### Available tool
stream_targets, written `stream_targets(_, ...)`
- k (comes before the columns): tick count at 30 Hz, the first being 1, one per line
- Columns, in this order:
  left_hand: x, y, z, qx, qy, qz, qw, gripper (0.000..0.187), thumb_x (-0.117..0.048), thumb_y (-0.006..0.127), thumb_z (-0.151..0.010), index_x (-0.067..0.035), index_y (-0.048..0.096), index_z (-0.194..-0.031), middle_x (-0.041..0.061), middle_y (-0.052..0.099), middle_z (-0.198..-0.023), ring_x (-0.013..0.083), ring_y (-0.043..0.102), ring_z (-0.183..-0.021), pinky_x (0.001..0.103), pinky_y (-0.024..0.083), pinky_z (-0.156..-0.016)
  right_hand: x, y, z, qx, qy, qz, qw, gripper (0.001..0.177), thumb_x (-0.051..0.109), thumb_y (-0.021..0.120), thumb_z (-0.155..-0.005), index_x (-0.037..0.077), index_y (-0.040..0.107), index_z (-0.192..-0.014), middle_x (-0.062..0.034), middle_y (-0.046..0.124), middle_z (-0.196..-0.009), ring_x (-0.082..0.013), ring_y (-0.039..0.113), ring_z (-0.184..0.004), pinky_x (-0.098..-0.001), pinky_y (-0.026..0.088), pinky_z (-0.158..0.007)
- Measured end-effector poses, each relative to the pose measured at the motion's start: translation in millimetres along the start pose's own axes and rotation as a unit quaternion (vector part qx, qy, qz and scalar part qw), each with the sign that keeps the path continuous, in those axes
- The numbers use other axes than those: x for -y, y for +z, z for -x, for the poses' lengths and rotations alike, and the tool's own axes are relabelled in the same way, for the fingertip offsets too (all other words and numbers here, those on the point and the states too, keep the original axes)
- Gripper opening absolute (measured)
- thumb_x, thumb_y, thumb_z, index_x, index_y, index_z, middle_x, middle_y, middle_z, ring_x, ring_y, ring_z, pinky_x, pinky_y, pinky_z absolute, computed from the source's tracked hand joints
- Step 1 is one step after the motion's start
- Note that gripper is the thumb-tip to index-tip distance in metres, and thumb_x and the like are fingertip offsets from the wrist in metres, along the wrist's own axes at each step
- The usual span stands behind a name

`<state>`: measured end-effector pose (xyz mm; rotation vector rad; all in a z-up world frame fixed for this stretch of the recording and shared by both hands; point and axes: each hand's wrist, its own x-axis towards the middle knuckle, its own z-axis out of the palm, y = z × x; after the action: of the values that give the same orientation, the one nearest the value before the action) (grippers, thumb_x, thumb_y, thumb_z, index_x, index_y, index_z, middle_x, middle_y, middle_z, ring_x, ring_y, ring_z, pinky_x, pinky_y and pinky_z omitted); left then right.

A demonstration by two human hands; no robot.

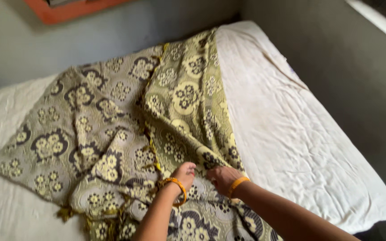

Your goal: The person spreads a patterned bedsheet over a mattress, smoothing and tucking the edges to fit the mattress. The person adjusts the sheet around the corners and sides to ensure it is flat and secure.

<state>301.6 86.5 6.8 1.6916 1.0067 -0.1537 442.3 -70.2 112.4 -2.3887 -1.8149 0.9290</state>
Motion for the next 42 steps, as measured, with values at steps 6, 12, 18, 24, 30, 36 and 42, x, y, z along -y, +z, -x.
stream_targets(6, -11.1, -1.2, 52.1, -0.032, -0.011, 0.007, 0.999, 0.044, -0.005, 0.054, -0.093, -0.013, 0.060, -0.136, 0.007, 0.070, -0.135, 0.0196, 0.067, -0.122, 0.033, 0.051, -0.103, 38.4, 6.1, -16.5, -0.013, -0.046, -0.040, 0.998, 0.049, 0.012, 0.067, -0.090, 0.028, 0.061, -0.136, -0.0080, 0.065, -0.129, -0.0339, 0.066, -0.109, -0.0432, 0.055, -0.092)
stream_targets(12, -28.0, -0.1, 110.3, -0.040, -0.137, -0.029, 0.989, 0.052, -0.009, 0.054, -0.098, -0.026, 0.051, -0.147, 0.009, 0.061, -0.144, 0.0230, 0.065, -0.119, 0.035, 0.052, -0.100, 48.1, 23.9, -23.1, 0.002, -0.129, -0.019, 0.991, 0.042, 0.013, 0.067, -0.091, 0.024, 0.065, -0.131, -0.0056, 0.067, -0.130, -0.0315, 0.067, -0.112, -0.0415, 0.055, -0.094)
stream_targets(18, -17.5, -0.3, 145.1, -0.040, -0.231, 0.051, 0.971, 0.052, -0.010, 0.050, -0.102, -0.025, 0.046, -0.151, 0.002, 0.050, -0.156, 0.0249, 0.073, -0.109, 0.035, 0.060, -0.088, 53.0, 59.1, -44.3, 0.114, -0.100, 0.038, 0.988, 0.034, 0.012, 0.059, -0.098, 0.011, 0.061, -0.132, -0.0090, 0.064, -0.135, -0.0279, 0.067, -0.118, -0.0378, 0.055, -0.101)
stream_targets(24, 29.7, 15.0, 151.2, -0.079, -0.224, 0.123, 0.963, 0.048, -0.008, 0.048, -0.100, -0.020, 0.052, -0.146, 0.002, 0.051, -0.153, 0.0188, 0.067, -0.122, 0.032, 0.059, -0.094, 33.6, 113.7, -89.6, 0.020, -0.190, 0.055, 0.980, 0.041, -0.001, 0.060, -0.089, 0.008, 0.062, -0.129, -0.0125, 0.049, -0.153, -0.0313, 0.053, -0.134, -0.0401, 0.046, -0.110)
stream_targets(30, 65.8, 42.0, 157.9, -0.134, -0.151, 0.143, 0.969, 0.040, -0.009, 0.049, -0.102, -0.011, 0.056, -0.142, 0.010, 0.059, -0.148, 0.0231, 0.057, -0.136, 0.033, 0.043, -0.114, 27.4, 138.0, -117.9, 0.043, -0.199, 0.091, 0.975, 0.041, 0.002, 0.056, -0.092, 0.007, 0.060, -0.133, -0.0159, 0.040, -0.162, -0.0320, 0.051, -0.140, -0.0400, 0.043, -0.116)
stream_targets(36, 52.9, 44.1, 171.6, -0.121, -0.221, 0.186, 0.950, 0.040, -0.013, 0.047, -0.100, -0.015, 0.056, -0.139, 0.005, 0.057, -0.149, 0.0197, 0.056, -0.138, 0.032, 0.045, -0.116, 64.2, 70.9, -96.7, 0.257, 0.025, 0.142, 0.955, 0.068, 0.011, 0.071, -0.095, 0.039, 0.046, -0.152, -0.0169, -0.001, -0.173, -0.0422, 0.007, -0.157, -0.0613, 0.011, -0.125)
stream_targets(42, 76.7, 52.4, 156.7, -0.095, -0.227, 0.158, 0.956, 0.039, -0.010, 0.046, -0.101, -0.013, 0.056, -0.139, 0.005, 0.056, -0.149, 0.0198, 0.054, -0.139, 0.033, 0.043, -0.118, 33.0, 87.3, -88.8, 0.216, -0.030, 0.125, 0.968, 0.089, 0.020, 0.080, -0.085, 0.028, 0.032, -0.161, -0.0104, 0.048, -0.153, -0.0292, 0.058, -0.129, -0.0441, 0.052, -0.108)
